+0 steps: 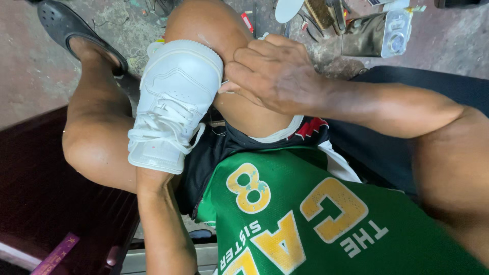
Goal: The person is sewing a white sneaker using a needle and thread. They repeatedly push the needle through the shoe's upper and pull the thread tight to secure the stitches.
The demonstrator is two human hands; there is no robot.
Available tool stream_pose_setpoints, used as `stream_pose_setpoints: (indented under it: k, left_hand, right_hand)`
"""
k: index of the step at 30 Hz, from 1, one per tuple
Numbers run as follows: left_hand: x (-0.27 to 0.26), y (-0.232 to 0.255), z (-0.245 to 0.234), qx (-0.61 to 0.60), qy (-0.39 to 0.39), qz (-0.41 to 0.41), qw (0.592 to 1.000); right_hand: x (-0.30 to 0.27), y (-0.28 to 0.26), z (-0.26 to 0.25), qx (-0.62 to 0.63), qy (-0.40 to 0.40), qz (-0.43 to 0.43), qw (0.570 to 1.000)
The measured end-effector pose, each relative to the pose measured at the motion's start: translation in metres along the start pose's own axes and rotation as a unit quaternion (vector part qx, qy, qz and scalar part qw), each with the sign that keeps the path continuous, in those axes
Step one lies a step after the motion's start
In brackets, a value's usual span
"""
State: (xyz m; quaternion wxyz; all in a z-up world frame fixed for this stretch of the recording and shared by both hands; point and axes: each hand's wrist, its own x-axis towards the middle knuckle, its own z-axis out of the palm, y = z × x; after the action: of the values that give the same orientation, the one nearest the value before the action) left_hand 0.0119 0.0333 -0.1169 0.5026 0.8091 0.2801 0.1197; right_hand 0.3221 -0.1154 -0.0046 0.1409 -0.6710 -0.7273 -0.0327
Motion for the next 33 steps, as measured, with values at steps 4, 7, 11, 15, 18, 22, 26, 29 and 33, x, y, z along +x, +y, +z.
stream_pose_setpoints:
  k: [4, 7, 11, 15, 18, 22, 26, 29, 33]
  left_hand:
    - [0.005, 0.01, 0.009, -0.173, 0.04, -0.092, 0.98]
    - [0.014, 0.021, 0.011, -0.258, 0.052, -0.13, 0.956]
    - [0.016, 0.048, 0.01, -0.402, 0.075, -0.183, 0.894]
    - [0.007, 0.098, -0.015, -0.361, 0.063, -0.188, 0.911]
    - [-0.014, 0.143, -0.037, -0.06, 0.079, -0.359, 0.928]
    - [-0.029, 0.182, -0.033, 0.172, 0.238, -0.034, 0.955]
    - [-0.007, 0.204, -0.002, 0.171, 0.29, -0.055, 0.94]
    - [0.029, 0.211, 0.021, 0.227, 0.145, 0.111, 0.957]
    - [0.069, 0.202, 0.041, 0.235, 0.107, 0.158, 0.953]
  right_hand:
    - [-0.002, 0.016, 0.015, -0.011, 0.074, 0.009, 0.997]
    - [-0.002, 0.03, 0.023, 0.003, 0.055, 0.033, 0.998]
    - [-0.011, 0.044, 0.023, 0.097, 0.02, 0.018, 0.995]
    - [-0.025, 0.066, 0.003, 0.066, 0.011, 0.02, 0.998]
    - [-0.026, 0.074, -0.01, 0.068, -0.015, 0.043, 0.997]
    - [-0.023, 0.058, -0.02, 0.093, -0.031, 0.032, 0.995]
    - [-0.015, 0.045, -0.027, 0.124, -0.029, 0.011, 0.992]
    - [-0.013, 0.039, -0.03, 0.126, -0.017, 0.003, 0.992]
    - [-0.014, 0.036, -0.032, 0.116, -0.026, 0.01, 0.993]
